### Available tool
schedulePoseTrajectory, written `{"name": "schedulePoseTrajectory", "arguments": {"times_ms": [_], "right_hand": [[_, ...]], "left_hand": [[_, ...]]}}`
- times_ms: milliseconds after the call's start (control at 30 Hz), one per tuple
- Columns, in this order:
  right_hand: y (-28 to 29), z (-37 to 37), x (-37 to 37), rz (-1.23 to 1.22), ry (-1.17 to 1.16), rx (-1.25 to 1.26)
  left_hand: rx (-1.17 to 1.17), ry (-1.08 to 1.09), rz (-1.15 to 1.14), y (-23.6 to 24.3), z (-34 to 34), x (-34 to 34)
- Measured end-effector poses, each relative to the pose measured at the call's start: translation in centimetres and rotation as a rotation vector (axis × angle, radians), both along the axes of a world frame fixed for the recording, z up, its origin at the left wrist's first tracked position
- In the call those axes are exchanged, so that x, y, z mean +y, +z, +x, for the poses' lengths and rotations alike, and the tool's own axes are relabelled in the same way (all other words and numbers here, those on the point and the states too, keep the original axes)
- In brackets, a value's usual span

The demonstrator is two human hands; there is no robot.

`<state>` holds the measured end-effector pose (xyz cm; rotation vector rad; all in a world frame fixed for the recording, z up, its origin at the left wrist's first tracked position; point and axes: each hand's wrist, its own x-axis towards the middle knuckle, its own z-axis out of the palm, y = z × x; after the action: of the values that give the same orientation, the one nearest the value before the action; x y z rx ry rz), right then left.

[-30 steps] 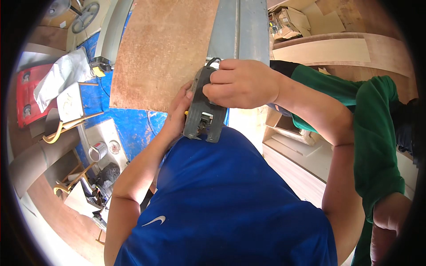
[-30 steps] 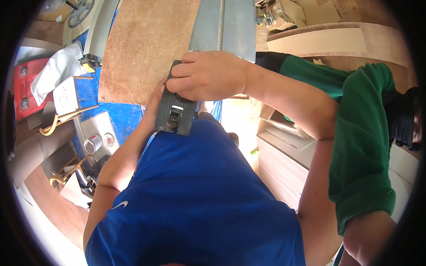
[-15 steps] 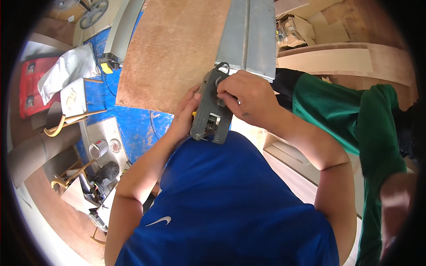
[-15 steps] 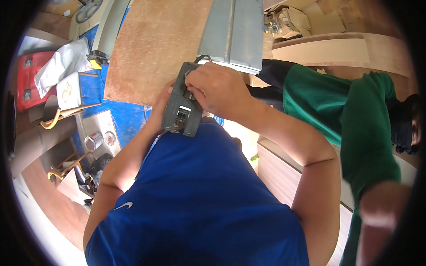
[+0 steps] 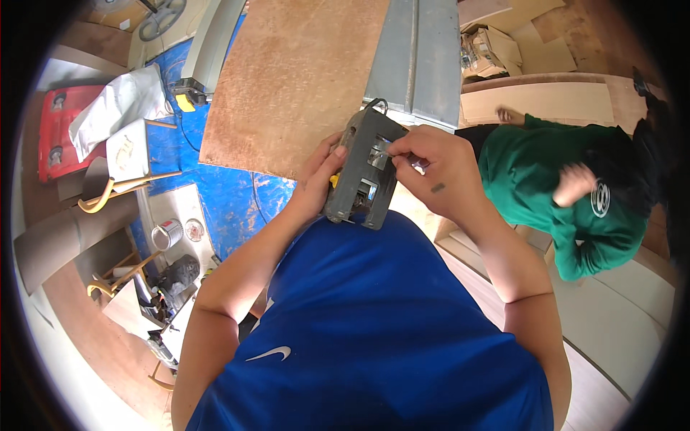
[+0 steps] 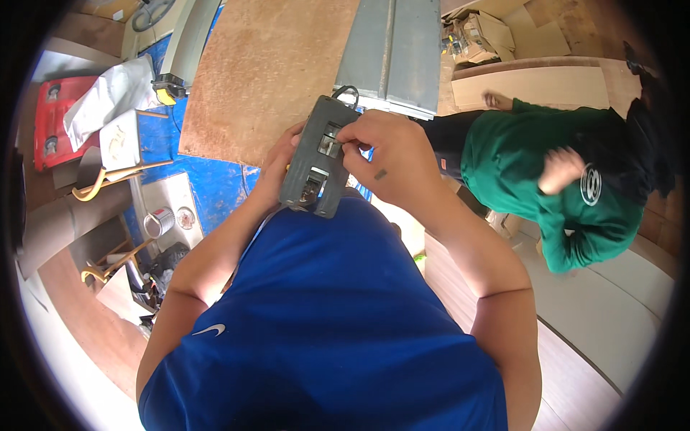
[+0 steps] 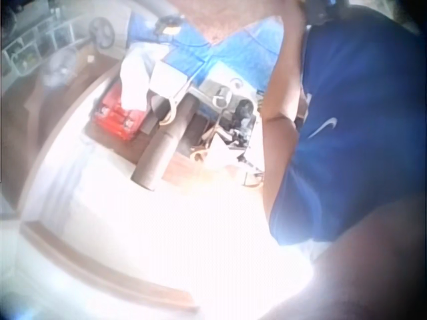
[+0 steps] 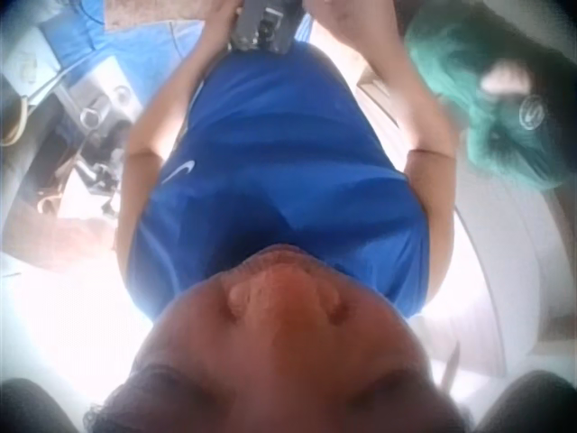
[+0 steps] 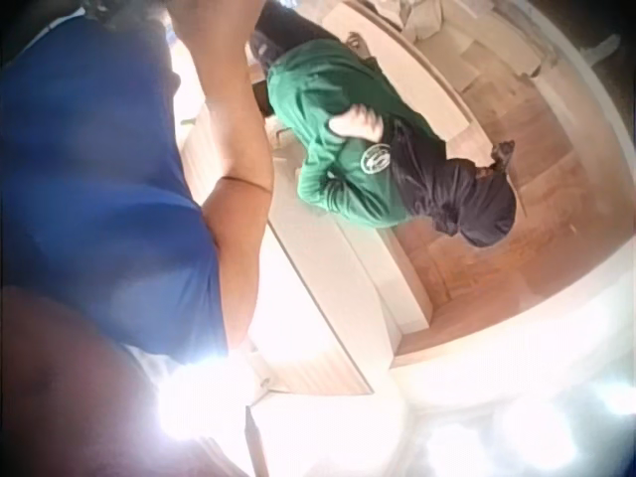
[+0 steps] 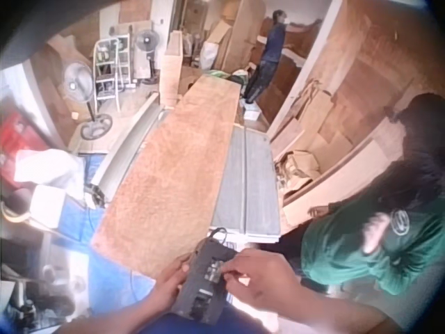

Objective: The person uses a jigsaw to cut a large sheet of plywood on a workbench. They adjust the tool's settings and blade depth, then proceed to cut along a marked line. The person also retrieves a small metal piece from a toolbox and attaches it to the jigsaw.

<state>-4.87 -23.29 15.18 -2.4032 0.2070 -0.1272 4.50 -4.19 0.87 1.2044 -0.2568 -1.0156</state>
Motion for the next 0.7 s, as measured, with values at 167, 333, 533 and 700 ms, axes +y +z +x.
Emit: {"name": "schedulePoseTrajectory", "arguments": {"times_ms": [167,333,533,700], "right_hand": [[0.1,-0.5,0.6,-0.231,0.027,0.019],[0.5,-0.2,0.8,-0.254,0.053,0.019],[0.9,0.4,1.3,-0.204,0.036,0.091],[1.6,0.7,2.4,-0.179,-0.030,0.172]], "left_hand": [[0.028,0.007,-0.021,0.2,-0.2,0.0],[0.026,0.017,-0.031,-0.1,-0.3,0.0],[0.026,0.014,-0.006,0.2,-0.3,0.0],[0.025,0.027,-0.008,0.2,-0.5,0.0]]}}
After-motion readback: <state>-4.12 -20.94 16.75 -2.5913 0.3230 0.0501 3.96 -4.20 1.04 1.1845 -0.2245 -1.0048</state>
